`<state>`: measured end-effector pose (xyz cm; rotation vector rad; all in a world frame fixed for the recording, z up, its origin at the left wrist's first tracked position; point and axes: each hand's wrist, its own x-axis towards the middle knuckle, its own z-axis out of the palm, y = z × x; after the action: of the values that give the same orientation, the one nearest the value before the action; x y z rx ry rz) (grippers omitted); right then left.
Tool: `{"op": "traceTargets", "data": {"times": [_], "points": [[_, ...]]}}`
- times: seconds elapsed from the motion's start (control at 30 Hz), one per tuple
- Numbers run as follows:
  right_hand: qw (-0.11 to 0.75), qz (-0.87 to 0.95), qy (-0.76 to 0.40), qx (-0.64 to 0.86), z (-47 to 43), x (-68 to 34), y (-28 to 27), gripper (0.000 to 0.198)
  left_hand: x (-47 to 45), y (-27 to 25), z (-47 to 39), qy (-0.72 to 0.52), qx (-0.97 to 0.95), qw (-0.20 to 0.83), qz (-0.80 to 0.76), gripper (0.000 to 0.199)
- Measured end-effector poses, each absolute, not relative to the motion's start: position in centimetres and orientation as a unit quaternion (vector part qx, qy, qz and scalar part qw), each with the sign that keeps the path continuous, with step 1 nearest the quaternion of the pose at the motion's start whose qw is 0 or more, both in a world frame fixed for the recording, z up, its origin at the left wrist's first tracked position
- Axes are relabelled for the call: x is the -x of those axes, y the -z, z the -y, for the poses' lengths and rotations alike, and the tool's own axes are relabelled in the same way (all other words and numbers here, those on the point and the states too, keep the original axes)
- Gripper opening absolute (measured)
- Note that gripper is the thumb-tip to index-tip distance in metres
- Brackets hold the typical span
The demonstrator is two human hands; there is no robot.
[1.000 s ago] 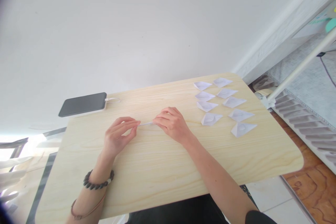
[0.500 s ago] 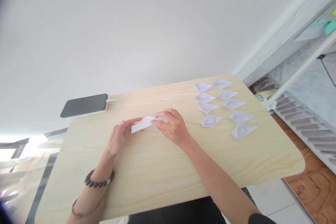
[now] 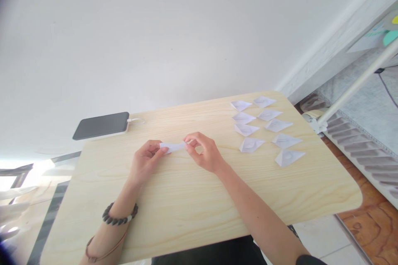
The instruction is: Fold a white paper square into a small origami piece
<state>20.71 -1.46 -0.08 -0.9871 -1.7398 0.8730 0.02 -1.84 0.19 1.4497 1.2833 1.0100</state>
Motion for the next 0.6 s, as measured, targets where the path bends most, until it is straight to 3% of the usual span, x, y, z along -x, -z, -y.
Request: {"op": "traceTargets", "data": {"times": [0.1,0.3,0.6], "points": [[0.44,0.73,-0.351,0.387,1.56,-20.74,0.01,0.009,0.18,-0.4,1.77,-0.421,-0.64,0.386,-0.514,0.015],[0.419,0.741,-0.358,0.383,1.68,-20.98,-0.04,0.013,0.71,-0.36,1.54,-0.42,-0.705,0.258,-0.51,0.009],[0.419,0.734,-0.349,0.405,1.69,-21.04,-0.02,0.021,0.72,-0.43,1.64,-0.405,-0.732,0.218,-0.503,0.004]]}}
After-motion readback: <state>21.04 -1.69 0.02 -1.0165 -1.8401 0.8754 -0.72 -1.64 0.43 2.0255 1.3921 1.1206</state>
